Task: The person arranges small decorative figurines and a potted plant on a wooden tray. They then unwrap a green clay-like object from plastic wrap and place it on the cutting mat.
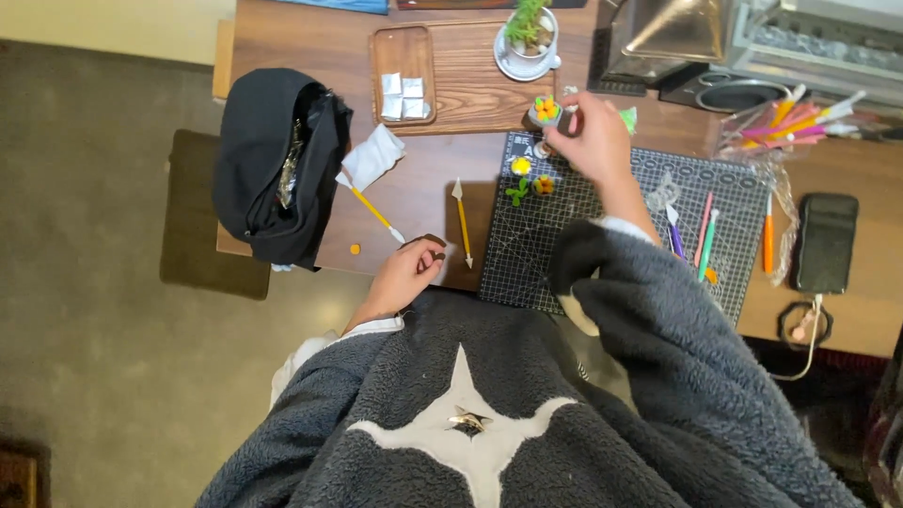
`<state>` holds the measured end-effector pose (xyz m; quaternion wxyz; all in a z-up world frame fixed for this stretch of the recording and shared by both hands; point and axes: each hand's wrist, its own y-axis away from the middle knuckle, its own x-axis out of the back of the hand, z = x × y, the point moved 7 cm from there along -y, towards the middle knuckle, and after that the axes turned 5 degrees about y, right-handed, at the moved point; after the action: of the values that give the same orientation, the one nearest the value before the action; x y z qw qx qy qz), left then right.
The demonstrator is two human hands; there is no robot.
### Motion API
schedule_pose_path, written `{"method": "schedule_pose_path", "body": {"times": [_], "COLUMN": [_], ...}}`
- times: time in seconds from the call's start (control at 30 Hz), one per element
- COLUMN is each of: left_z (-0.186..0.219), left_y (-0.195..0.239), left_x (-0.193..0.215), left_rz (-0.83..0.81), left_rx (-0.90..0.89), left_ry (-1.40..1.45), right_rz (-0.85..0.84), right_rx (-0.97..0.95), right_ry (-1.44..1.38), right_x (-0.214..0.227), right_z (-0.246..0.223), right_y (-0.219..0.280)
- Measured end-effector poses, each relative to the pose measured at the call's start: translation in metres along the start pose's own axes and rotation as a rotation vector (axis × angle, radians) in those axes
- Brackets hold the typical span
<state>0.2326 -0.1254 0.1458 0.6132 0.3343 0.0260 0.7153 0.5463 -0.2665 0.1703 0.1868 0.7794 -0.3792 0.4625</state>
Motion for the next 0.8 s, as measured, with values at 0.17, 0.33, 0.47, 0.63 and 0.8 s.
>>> {"method": "schedule_pose_path", "body": {"times": [0.17,0.33,0.47,0.63,0.8], "left_z": [-0.012,-0.034,-0.026,-0.020,-0.018], "left_y": [0.014,0.021,0.021,0.013,0.005], "left_x": [0.003,0.005,0.004,0.000,-0.001], "left_rz": [0.027,0.175,0.187,0.159,0.146], "left_rx": [0.114,0.111,0.127,0.138,0.120], "left_ry": [0.005,0.076,0.085,0.085,0.077], "right_rz": [-0.251,-0.328,-0.352,-0.391,-0.364], "right_rx": [0.020,0.005,0.018,-0.043,-0.215], "right_ry": [0.079,0.080,0.078,0.018,-0.049], "right_x": [-0.026,-0.063,-0.075,-0.084,-0.093], "right_z": [0.012,0.052,0.059,0.073,0.085], "right_y": [-0.042,-0.056,-0.060,-0.056,-0.048]}}
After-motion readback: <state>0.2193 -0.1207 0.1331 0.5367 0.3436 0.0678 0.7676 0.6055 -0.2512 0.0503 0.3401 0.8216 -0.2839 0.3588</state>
